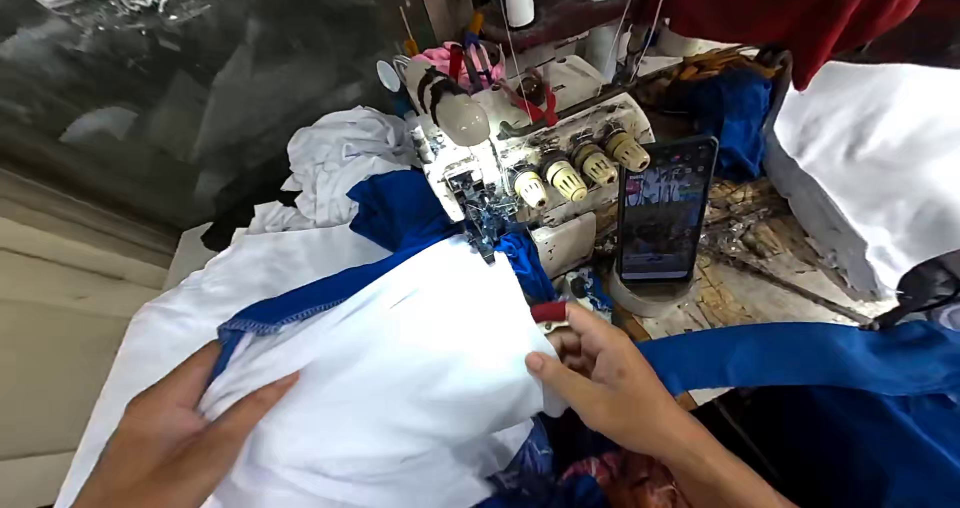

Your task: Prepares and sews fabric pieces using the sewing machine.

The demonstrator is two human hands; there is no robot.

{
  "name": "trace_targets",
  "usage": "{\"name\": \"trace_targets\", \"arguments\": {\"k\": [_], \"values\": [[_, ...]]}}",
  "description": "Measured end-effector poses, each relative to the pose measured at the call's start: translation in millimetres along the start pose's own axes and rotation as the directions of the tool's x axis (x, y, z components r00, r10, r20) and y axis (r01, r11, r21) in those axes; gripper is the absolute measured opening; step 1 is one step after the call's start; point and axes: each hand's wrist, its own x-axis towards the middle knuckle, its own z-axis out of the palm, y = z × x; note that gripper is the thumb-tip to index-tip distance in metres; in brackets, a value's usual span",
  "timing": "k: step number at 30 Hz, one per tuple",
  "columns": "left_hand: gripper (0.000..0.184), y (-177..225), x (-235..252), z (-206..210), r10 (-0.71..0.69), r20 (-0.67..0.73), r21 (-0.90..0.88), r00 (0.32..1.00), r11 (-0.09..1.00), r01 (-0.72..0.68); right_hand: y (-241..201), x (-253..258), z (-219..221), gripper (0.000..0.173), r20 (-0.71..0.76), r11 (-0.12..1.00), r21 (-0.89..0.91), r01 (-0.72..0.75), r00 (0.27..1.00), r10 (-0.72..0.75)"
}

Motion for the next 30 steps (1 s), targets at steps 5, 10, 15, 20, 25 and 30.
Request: {"name": "trace_targets", "arguments": {"k": [5,10,15,20,25,30], "values": [[0.052,-52.5,8.9,44.5,-0.040,-0.056,-0.079,0.998,0.996,0.035,0.9,42.7,2.4,0.014,-0.140,0.840,-0.514,0.174,0.949,-0.283],[0.049,-61.0,-0.3,69.5,-0.128,-0.142,-0.241,0.982,0.966,0.091,6.4,26.7,-7.6,0.023,-0.176,0.972,-0.235,-0.019,0.984,-0.023],[0.037,-57.5,-2.0,73.3,-0.097,-0.166,-0.257,0.981,0.965,0.052,15.0,4.3,18.7,0.056,-0.131,0.994,-0.096,-0.044,0.991,0.031],[0.040,-60.0,-0.9,69.7,-0.081,-0.153,-0.224,0.985,0.974,0.046,21.7,-17.9,17.4,0.041,0.024,0.989,-0.132,-0.067,0.997,0.071],[0.061,-20.6,-25.2,70.0,0.162,-0.403,0.105,0.901,0.986,-0.131,37.3,-34.3,11.4,0.025,0.100,0.997,-0.063,-0.053,0.993,0.059],[0.024,41.4,-90.4,189.3,0.323,-0.234,-0.218,0.917,0.902,-0.373,34.4,-44.3,6.3,0.027,0.185,0.991,0.116,-0.061,0.982,0.039]]}}
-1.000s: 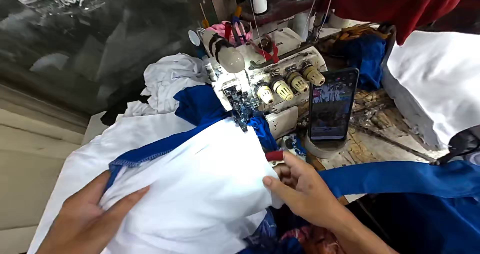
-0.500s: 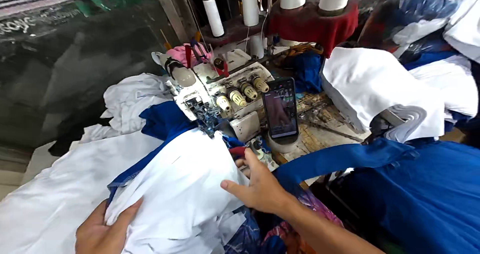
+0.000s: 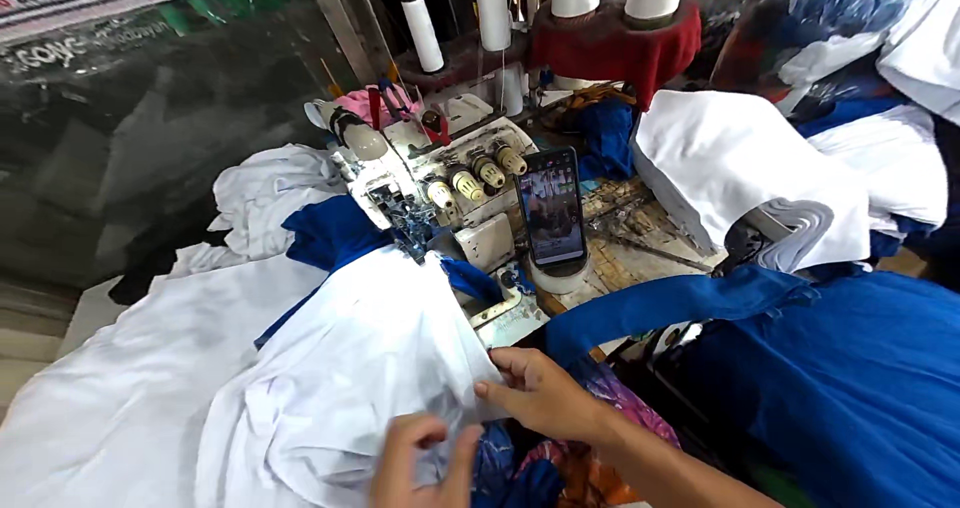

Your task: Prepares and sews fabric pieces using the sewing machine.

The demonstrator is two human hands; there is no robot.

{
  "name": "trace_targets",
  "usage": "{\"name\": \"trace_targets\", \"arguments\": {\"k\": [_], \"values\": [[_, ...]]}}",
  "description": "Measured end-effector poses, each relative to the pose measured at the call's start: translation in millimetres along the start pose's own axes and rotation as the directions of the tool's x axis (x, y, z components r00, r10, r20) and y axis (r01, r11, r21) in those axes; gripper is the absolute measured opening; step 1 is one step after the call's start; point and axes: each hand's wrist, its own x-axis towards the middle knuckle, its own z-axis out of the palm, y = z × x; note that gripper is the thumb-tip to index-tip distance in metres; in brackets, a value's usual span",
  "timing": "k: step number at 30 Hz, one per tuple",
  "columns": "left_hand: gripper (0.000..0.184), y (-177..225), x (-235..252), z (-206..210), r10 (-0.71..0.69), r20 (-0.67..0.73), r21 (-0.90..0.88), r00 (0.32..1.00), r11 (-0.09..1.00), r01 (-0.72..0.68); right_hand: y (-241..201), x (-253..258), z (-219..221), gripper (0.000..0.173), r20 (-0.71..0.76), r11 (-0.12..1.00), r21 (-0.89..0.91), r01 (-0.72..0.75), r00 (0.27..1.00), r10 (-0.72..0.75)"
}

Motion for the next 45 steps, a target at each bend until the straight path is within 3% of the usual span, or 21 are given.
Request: {"name": "trace_targets", "arguments": {"k": [2,4,7,11,14,19,24,28,34,40,45], "values": [[0.034,-6.4,-17.3,45.8,-0.085,0.008,-0.038,0.996,0.996,0.086,-6.4,-5.6,-2.3,0.028,0.019,1.000,0.003,-0.021,1.000,0.021],[0.027,-10.4,-21.8,61.9,-0.119,-0.047,-0.013,0.992,0.993,0.118,-9.4,-9.3,-7.0,0.027,0.002,0.999,-0.033,-0.034,0.999,0.034],[0.013,-5.2,-19.6,57.0,-0.121,-0.011,0.024,0.993,0.992,0.121,-9.0,-12.2,-12.0,0.027,0.001,0.999,-0.024,-0.030,1.000,0.030],[0.015,0.0,-18.5,48.5,-0.144,0.055,-0.013,0.988,0.989,0.145,-5.6,-10.3,-10.2,0.027,0.001,1.000,-0.024,-0.017,1.000,0.017],[0.032,4.4,-20.6,54.8,-0.188,0.012,0.008,0.982,0.982,0.187,-2.2,-10.5,-9.2,0.026,0.001,1.000,0.009,-0.004,1.000,0.004],[0.008,6.4,-18.4,55.0,-0.224,0.017,-0.014,0.974,0.974,0.225,-0.1,-10.7,-13.6,0.024,0.019,1.000,-0.001,-0.017,1.000,0.017],[0.009,14.1,-14.3,50.9,-0.209,0.029,-0.025,0.977,0.977,0.210,2.4,-11.3,-15.4,0.024,0.012,1.000,0.017,0.001,1.000,-0.001],[0.027,12.1,-16.0,58.9,-0.250,-0.051,-0.054,0.967,0.967,0.247,2.3,-12.0,-13.0,0.022,0.025,0.996,0.086,0.016,1.000,-0.019],[0.011,4.9,-18.5,49.0,-0.298,-0.038,-0.097,0.954,0.951,0.294,5.4,-14.2,-14.2,0.021,-0.020,0.999,0.028,0.031,0.999,-0.030],[0.010,27.1,-9.7,18.7,-0.210,0.072,-0.135,0.975,0.967,0.218,5.0,-15.3,-9.5,0.020,-0.091,0.998,-0.059,0.036,0.995,-0.041],[0.010,47.8,4.1,35.7,-0.155,0.135,-0.132,0.979,0.976,0.173,3.6,-20.1,-0.6,0.025,-0.078,0.991,0.129,0.035,0.997,-0.026]]}}
